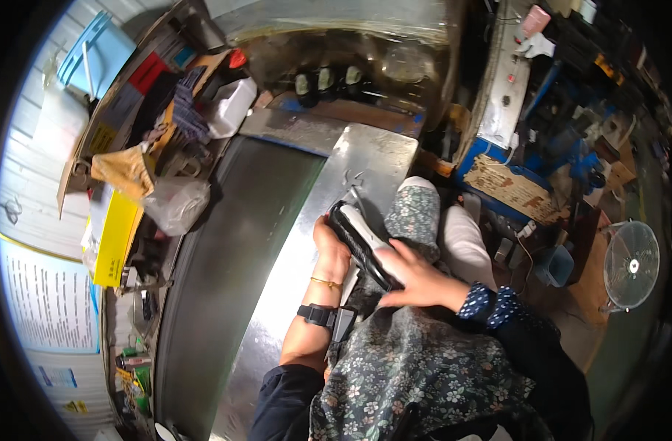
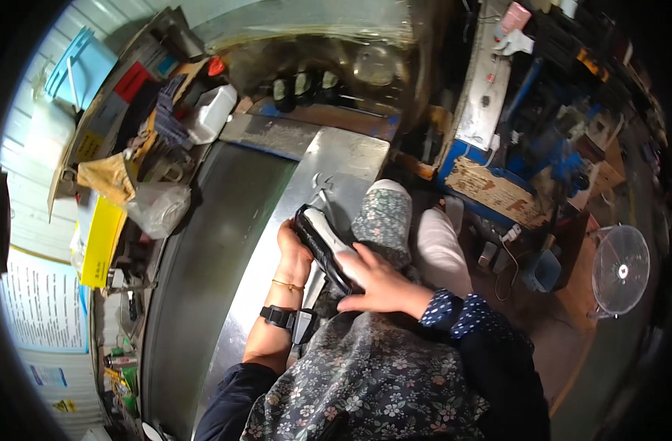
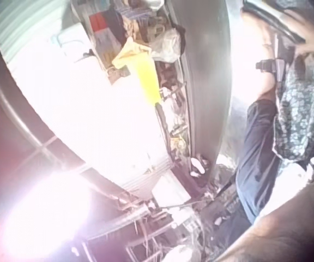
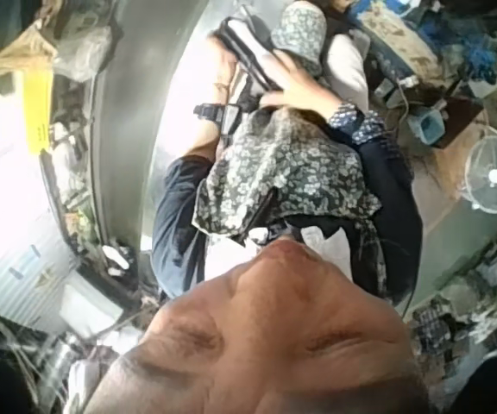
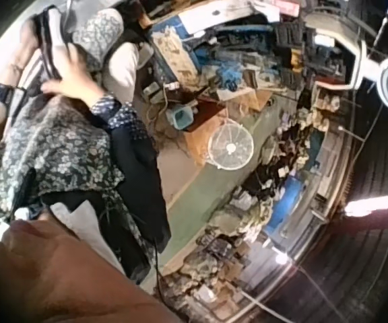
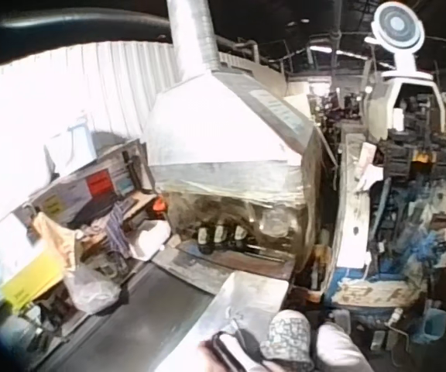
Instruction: Operating an industrial lasting machine to assemble and shape shoes.
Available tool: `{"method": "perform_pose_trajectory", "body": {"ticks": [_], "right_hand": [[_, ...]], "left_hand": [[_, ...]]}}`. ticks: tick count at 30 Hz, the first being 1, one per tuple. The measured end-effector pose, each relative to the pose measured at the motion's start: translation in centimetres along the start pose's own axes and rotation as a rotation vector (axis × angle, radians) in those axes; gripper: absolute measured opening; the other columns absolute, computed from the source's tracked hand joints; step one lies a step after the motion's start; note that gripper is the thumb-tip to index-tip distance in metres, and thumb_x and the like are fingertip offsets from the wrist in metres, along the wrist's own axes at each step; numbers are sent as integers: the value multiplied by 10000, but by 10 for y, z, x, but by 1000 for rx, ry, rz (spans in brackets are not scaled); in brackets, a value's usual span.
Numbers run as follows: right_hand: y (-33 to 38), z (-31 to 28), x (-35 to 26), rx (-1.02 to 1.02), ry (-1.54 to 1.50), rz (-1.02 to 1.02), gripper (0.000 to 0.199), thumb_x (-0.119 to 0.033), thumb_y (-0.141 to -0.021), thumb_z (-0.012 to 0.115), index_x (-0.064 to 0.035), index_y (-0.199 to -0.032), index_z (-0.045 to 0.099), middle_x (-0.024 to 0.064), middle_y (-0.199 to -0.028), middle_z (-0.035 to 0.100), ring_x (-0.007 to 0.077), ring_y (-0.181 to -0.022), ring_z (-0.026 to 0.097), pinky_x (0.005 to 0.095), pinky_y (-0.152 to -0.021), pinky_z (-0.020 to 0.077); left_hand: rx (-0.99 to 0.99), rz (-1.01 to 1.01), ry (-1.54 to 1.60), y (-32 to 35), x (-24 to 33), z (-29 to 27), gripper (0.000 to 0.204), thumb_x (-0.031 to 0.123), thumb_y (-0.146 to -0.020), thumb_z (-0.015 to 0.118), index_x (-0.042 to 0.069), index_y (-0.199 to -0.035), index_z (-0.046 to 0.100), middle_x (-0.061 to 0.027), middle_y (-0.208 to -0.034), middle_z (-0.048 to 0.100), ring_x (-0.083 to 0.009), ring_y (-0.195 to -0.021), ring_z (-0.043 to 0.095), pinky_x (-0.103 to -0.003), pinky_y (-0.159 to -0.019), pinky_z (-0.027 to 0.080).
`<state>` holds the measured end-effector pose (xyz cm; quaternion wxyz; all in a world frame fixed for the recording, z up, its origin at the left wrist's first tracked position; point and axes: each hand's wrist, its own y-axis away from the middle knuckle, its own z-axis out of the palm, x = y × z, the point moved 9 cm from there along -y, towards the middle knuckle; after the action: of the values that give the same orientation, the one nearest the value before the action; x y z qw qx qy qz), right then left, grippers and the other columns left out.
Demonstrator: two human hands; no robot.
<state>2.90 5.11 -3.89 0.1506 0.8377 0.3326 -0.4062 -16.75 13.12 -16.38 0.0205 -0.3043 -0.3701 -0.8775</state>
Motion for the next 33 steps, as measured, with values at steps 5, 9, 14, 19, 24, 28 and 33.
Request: {"method": "perform_pose_trajectory", "body": {"ticks": [5,9,14,19,24,28,33], "right_hand": [[22,-52,59,138,-1088,224,909,-36,-783,687,-46,-1564,222,81,-1442,451,123,-1235,472,269,-1034,383],[97,-185,63,552,-899,204,886,10,-768,681,-13,-1546,258,91,-1485,436,146,-1297,456,289,-1086,355],[193,-374,80,959,46,147,877,-91,-726,772,-45,-1507,376,179,-1551,365,271,-1408,395,341,-1152,291],[252,-503,109,1230,557,419,749,-119,-688,734,-186,-1409,543,421,-1424,369,386,-1268,541,354,-926,484],[265,-545,154,1143,550,500,764,-117,-675,734,-243,-1407,555,447,-1437,311,385,-1084,628,359,-859,503],[254,-547,165,970,659,530,772,-128,-646,747,-257,-1388,579,410,-1451,344,424,-1074,619,391,-909,494],[215,-531,153,852,678,839,780,-427,-731,726,-327,-1459,462,313,-1454,409,499,-1110,565,463,-973,489]], "left_hand": [[-291,176,-238,59,-26,86,405,333,-968,566,37,-1243,585,-81,-1139,671,-249,-1074,615,-375,-990,452],[-1005,645,-1106,181,-36,144,415,234,-957,612,-7,-1293,569,-137,-1249,655,-280,-1159,619,-391,-1010,461],[-1249,1059,-1631,181,-98,92,400,165,-861,683,1,-1220,616,-208,-1253,634,-374,-1098,636,-416,-934,523],[-1179,1166,-1583,158,-114,67,286,142,-821,695,30,-1084,680,-168,-1184,676,-324,-1051,661,-399,-930,514],[-1091,1169,-1605,154,-112,79,236,162,-812,701,83,-1035,712,-91,-1126,700,-280,-988,669,-387,-883,523],[-1080,1155,-1640,152,-116,81,212,156,-804,712,74,-999,726,-99,-1130,704,-293,-1018,666,-393,-898,516],[-1049,1248,-1666,156,-118,87,215,137,-779,709,86,-988,728,-80,-1112,702,-281,-949,671,-387,-849,527]]}}
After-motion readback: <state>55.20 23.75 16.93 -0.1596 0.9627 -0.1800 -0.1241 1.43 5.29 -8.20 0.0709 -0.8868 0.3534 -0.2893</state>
